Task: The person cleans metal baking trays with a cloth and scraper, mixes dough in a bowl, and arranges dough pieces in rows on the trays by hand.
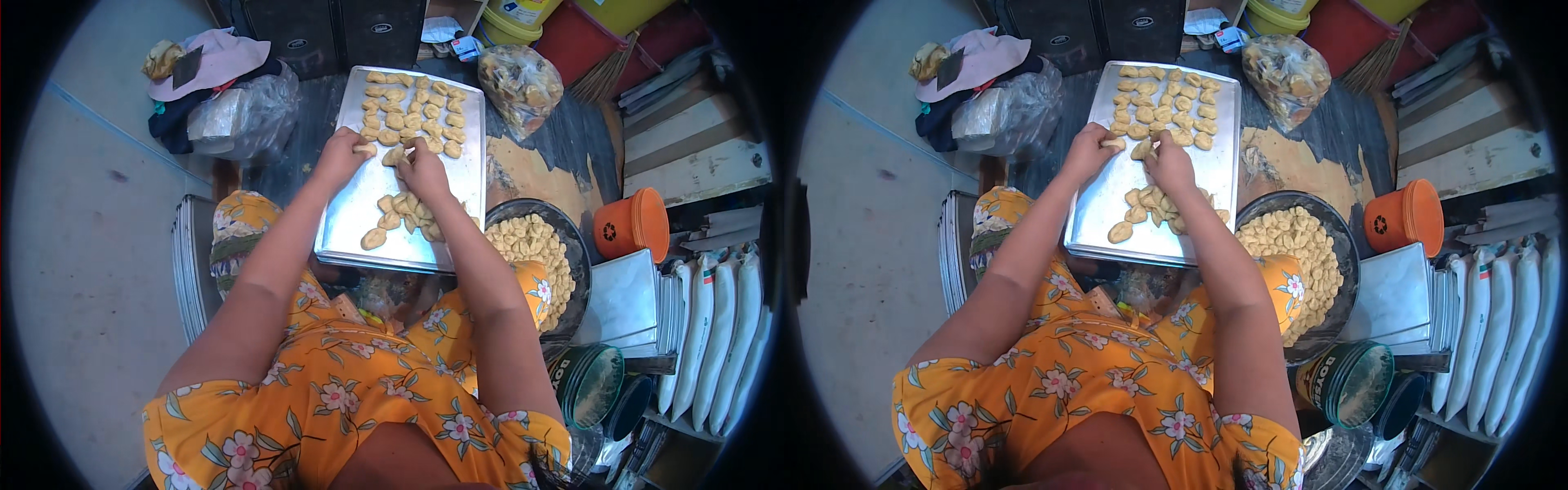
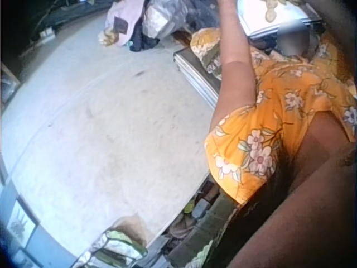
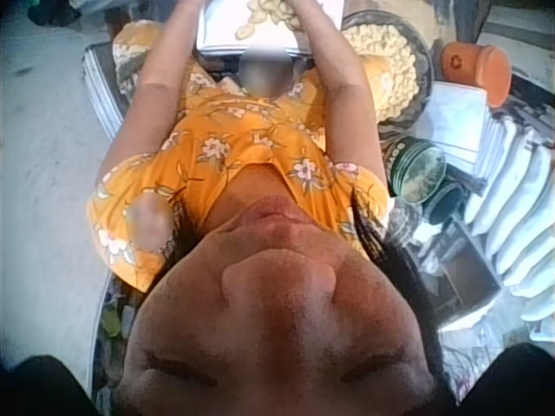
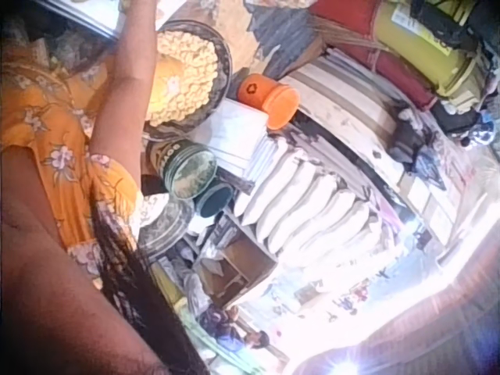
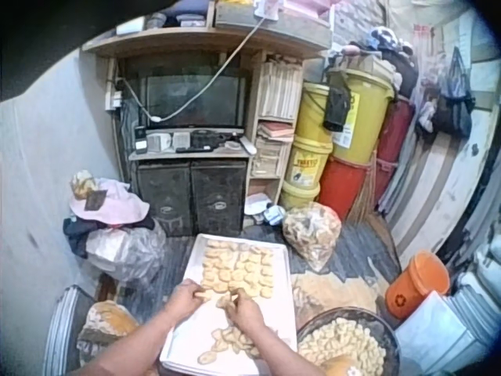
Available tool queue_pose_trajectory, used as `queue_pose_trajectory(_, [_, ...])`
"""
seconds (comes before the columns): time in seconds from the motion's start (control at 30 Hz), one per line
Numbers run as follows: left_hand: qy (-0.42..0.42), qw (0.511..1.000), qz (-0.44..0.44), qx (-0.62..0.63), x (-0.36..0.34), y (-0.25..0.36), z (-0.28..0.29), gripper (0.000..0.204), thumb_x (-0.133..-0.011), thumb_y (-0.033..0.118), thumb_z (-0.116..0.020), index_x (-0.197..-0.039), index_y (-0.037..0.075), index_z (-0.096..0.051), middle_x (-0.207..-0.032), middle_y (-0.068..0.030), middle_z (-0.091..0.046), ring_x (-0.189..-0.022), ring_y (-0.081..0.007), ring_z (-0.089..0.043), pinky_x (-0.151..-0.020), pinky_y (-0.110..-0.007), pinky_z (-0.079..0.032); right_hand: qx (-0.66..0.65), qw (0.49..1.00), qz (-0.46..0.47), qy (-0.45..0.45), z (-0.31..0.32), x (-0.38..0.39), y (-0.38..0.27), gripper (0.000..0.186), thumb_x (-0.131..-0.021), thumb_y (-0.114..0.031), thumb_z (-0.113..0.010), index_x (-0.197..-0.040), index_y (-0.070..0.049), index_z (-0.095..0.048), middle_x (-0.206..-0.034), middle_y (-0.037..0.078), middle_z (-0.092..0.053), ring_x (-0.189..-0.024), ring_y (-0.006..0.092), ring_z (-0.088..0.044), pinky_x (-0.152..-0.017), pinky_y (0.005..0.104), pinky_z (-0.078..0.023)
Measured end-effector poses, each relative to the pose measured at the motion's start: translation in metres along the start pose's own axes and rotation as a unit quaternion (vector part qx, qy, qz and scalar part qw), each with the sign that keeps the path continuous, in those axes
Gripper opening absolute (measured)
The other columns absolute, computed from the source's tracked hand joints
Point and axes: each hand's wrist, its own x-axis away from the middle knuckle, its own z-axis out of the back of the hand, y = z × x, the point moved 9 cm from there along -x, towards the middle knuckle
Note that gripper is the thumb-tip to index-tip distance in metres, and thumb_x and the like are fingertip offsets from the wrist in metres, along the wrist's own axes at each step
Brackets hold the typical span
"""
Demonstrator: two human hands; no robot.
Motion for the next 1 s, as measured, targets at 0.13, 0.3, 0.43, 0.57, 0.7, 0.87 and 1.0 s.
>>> queue_pose_trajectory(0.13, [0.100, 0.979, -0.104, -0.141, 0.018, 0.039, 0.001, 0.033, -0.077, 0.014, -0.074, -0.109, 0.007, -0.069, -0.117, -0.0092, -0.061, -0.115, -0.0296, -0.054, -0.096, -0.041, -0.041, 0.038, 0.999, 0.005, -0.028, -0.005, -0.006, 0.007, 0.040, -0.080, -0.020, -0.072, -0.117, -0.011, -0.060, -0.100, 0.017, -0.069, -0.094, 0.0347, -0.066, -0.081, 0.0437, -0.051])
queue_pose_trajectory(0.3, [-0.016, 0.968, -0.203, -0.146, 0.025, 0.065, -0.031, 0.026, -0.081, 0.012, -0.068, -0.107, 0.011, -0.070, -0.120, -0.0046, -0.062, -0.117, -0.0252, -0.051, -0.100, -0.041, -0.032, 0.059, 0.996, 0.046, -0.043, 0.005, -0.012, 0.004, 0.038, -0.078, -0.018, -0.073, -0.114, -0.011, -0.062, -0.098, 0.018, -0.069, -0.093, 0.0359, -0.066, -0.081, 0.0436, -0.051])
queue_pose_trajectory(0.43, [0.009, 0.963, -0.205, -0.175, 0.017, 0.062, -0.028, 0.015, -0.081, 0.009, -0.063, -0.094, 0.011, -0.071, -0.104, -0.0014, -0.067, -0.111, -0.0220, -0.054, -0.094, -0.040, -0.034, 0.035, 0.989, 0.133, 0.054, 0.026, -0.011, 0.001, 0.023, -0.078, -0.009, -0.070, -0.100, -0.006, -0.068, -0.100, 0.016, -0.067, -0.095, 0.0359, -0.065, -0.082, 0.0438, -0.050])
queue_pose_trajectory(0.57, [-0.015, 0.950, -0.210, -0.232, 0.013, 0.065, -0.036, 0.014, -0.079, 0.009, -0.063, -0.092, 0.012, -0.069, -0.104, -0.0020, -0.066, -0.111, -0.0229, -0.054, -0.095, -0.041, -0.033, 0.009, 0.975, 0.187, 0.121, 0.028, -0.004, -0.005, 0.019, -0.076, -0.003, -0.068, -0.095, -0.004, -0.070, -0.090, 0.017, -0.065, -0.091, 0.0377, -0.063, -0.082, 0.0428, -0.050])
queue_pose_trajectory(0.7, [0.061, 0.955, -0.206, -0.206, 0.017, 0.073, -0.027, 0.014, -0.080, 0.014, -0.065, -0.094, 0.011, -0.068, -0.106, -0.0026, -0.065, -0.112, -0.0232, -0.054, -0.097, -0.043, -0.032, 0.079, 0.976, 0.182, 0.087, 0.042, -0.001, -0.022, 0.026, -0.075, -0.011, -0.074, -0.100, -0.003, -0.069, -0.096, 0.017, -0.067, -0.097, 0.0362, -0.063, -0.084, 0.0405, -0.050])
queue_pose_trajectory(0.87, [-0.004, 0.958, -0.239, -0.156, 0.013, 0.082, -0.045, 0.016, -0.082, 0.017, -0.066, -0.096, 0.010, -0.068, -0.109, -0.0042, -0.063, -0.116, -0.0249, -0.051, -0.098, -0.044, -0.031, 0.103, 0.931, 0.115, -0.332, -0.014, 0.038, -0.012, 0.048, -0.067, -0.021, -0.083, -0.109, -0.004, -0.067, -0.101, 0.012, -0.070, -0.097, 0.0235, -0.065, -0.085, 0.0333, -0.050])
queue_pose_trajectory(1.0, [-0.083, 0.951, -0.180, -0.236, 0.001, 0.080, -0.058, 0.021, -0.083, 0.016, -0.064, -0.104, 0.012, -0.070, -0.111, -0.0047, -0.063, -0.116, -0.0252, -0.051, -0.099, -0.044, -0.030, -0.022, 0.978, 0.052, -0.203, 0.020, 0.008, 0.024, 0.041, -0.071, -0.021, -0.077, -0.106, -0.003, -0.070, -0.097, 0.017, -0.071, -0.092, 0.0302, -0.068, -0.082, 0.0350, -0.052])
